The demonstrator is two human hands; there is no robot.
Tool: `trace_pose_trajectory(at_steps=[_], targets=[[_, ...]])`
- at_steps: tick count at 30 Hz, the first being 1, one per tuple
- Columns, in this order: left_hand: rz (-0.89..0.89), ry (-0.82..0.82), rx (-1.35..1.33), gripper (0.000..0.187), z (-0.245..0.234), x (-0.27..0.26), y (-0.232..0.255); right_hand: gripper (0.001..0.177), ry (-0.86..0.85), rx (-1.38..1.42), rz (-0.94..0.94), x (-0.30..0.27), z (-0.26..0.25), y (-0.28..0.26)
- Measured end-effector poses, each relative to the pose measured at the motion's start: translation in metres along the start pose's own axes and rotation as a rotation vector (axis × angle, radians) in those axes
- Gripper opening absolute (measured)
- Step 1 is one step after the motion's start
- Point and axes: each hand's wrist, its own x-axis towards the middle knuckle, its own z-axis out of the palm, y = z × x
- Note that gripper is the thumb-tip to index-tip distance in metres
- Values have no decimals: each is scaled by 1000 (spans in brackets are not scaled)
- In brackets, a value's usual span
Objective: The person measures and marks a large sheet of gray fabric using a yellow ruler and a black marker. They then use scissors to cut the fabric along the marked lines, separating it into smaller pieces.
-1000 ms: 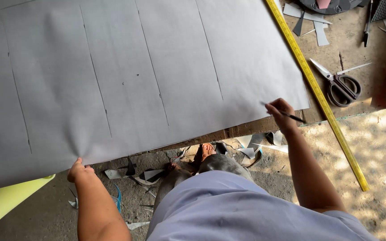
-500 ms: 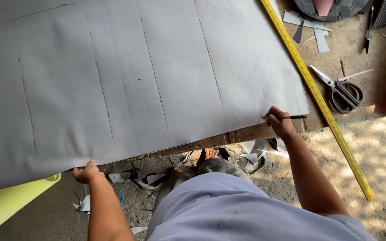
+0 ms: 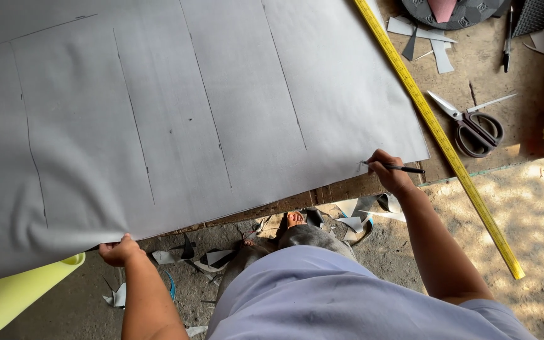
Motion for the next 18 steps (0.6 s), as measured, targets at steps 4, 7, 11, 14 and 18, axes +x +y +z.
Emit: trace_pose_trajectory(at_steps=[4,7,11,14,18], targets=[[-15,15,-10,82,1,0,-1,14,45,-39,-5,1,-6,21],[-5,-3,-10,81,4,-3,1,13,40,-43,19,5,-9,28],[-3,0,-28,79,7,-1,-1,15,107,-58,25,0,-16,15],[10,-3,-8,78,7,3,-3,16,110,-56,38,-1,-13,21],[34,14,-4,79,12,4,-4,17,114,-69,39,2,-14,23]])
